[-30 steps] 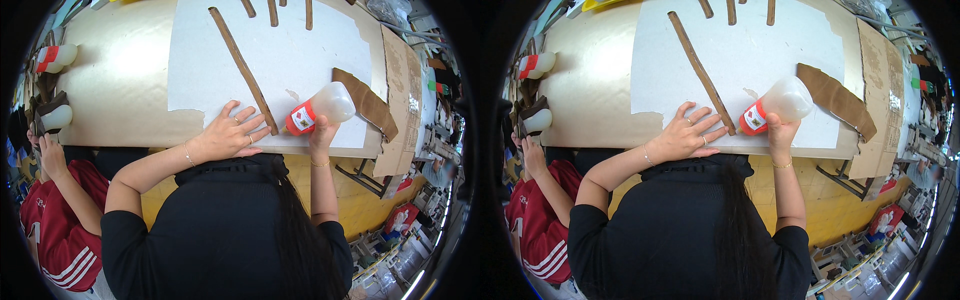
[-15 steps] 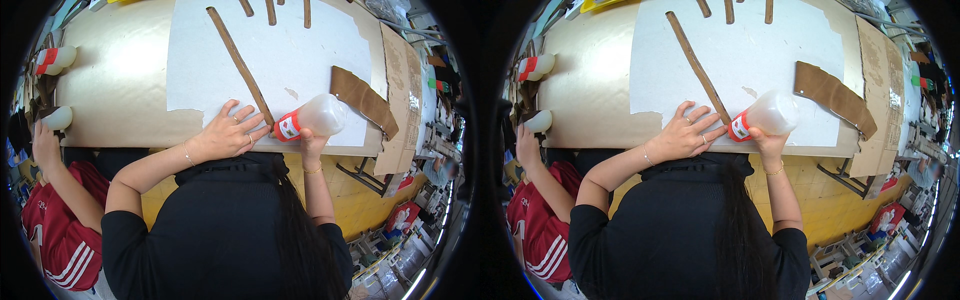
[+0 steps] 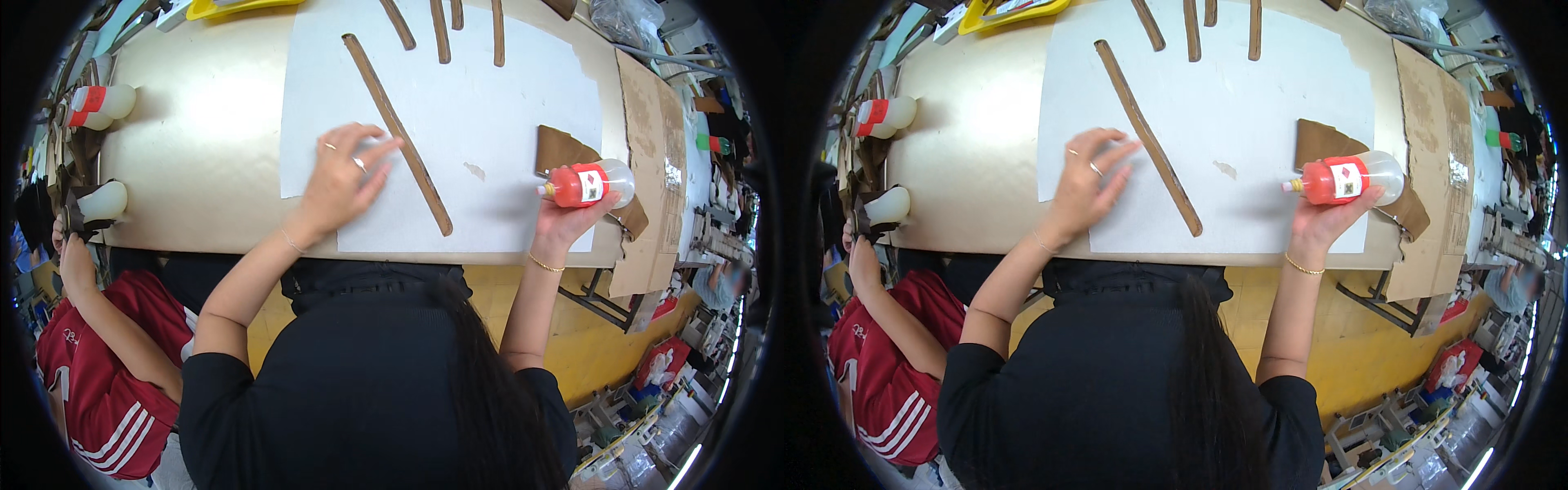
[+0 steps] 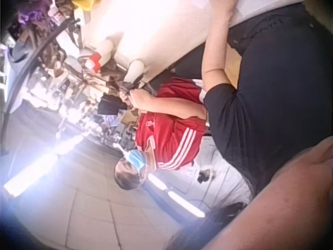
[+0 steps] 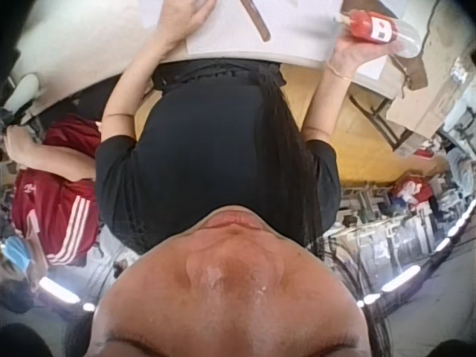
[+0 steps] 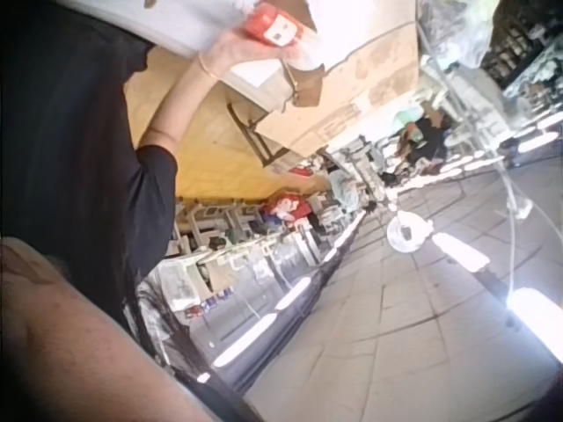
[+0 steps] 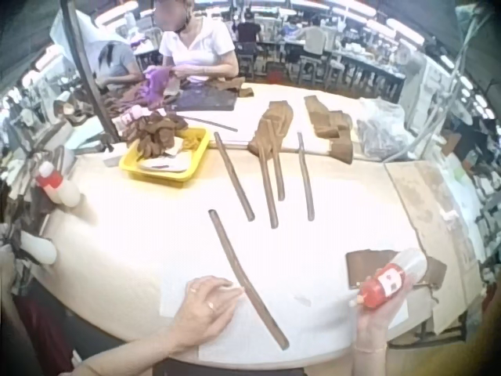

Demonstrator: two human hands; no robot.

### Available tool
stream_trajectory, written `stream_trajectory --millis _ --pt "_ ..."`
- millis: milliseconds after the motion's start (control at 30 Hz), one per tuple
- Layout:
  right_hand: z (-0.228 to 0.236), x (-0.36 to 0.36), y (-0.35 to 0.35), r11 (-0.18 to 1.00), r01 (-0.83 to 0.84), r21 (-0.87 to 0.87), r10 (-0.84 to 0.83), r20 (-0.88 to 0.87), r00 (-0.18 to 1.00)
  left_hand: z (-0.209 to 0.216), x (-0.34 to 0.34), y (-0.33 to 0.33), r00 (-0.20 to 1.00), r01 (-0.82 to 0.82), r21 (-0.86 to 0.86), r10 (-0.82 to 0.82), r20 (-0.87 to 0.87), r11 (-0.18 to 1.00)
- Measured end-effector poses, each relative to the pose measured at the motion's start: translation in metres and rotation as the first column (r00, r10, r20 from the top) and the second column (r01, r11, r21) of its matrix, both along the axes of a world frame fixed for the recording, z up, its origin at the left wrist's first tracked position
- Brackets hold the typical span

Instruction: The person applies glue from a squeeze bottle to brown leather straps and larger leather pieces on a worktable. They repeatedly pick up straps, apply glue along their length, and place them back down, while also gluing edges of larger leather components.

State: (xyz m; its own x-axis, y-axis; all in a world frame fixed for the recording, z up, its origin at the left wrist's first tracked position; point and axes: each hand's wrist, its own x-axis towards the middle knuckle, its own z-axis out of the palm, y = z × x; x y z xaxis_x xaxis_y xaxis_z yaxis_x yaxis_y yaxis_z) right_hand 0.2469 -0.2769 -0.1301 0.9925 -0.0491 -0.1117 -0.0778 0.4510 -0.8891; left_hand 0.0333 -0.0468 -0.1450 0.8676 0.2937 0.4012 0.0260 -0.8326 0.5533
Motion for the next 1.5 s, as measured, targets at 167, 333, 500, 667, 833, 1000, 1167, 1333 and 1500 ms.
stream_trajectory --millis 167,333,500,667,833,1000,1167,1333,1500 --pt "0.007 0.007 0.020 0.995 -0.089 0.049 0.089 -0.009 0.996 -0.001 0.015 0.063 0.958 -0.281 -0.110 0.285 0.023 0.953" --pt "0.018 0.014 0.045 0.849 -0.337 0.406 0.432 -0.169 0.886 -0.011 0.036 0.111 0.913 -0.390 -0.274 0.407 0.005 0.879" --pt "0.028 0.032 0.085 0.715 -0.336 0.613 0.598 -0.287 0.748 -0.028 0.070 0.125 0.888 -0.454 -0.203 0.458 -0.030 0.868" --pt "0.021 0.034 0.109 0.648 -0.340 0.682 0.671 -0.300 0.678 -0.029 0.069 0.115 0.880 -0.462 0.135 0.472 -0.051 0.877" --pt "0.005 0.037 0.101 0.594 -0.253 0.763 0.700 -0.336 0.631 -0.024 0.074 0.114 0.884 -0.460 0.076 0.465 -0.060 0.885" --pt "-0.003 0.039 0.101 0.535 -0.185 0.824 0.705 -0.315 0.635 -0.020 0.075 0.113 0.877 -0.464 0.083 0.470 -0.101 0.882" --pt "-0.006 0.038 0.104 0.487 -0.126 0.864 0.709 -0.307 0.635 -0.022 0.074 0.114 0.881 -0.458 0.093 0.465 -0.083 0.884" --pt "-0.006 0.037 0.104 0.438 -0.135 0.889 0.729 -0.263 0.632 -0.021 0.075 0.113 0.889 -0.446 0.094 0.452 -0.073 0.890" --pt "-0.005 0.038 0.104 0.429 -0.127 0.894 0.736 -0.265 0.623 -0.022 0.075 0.114 0.888 -0.446 0.085 0.452 -0.082 0.891"
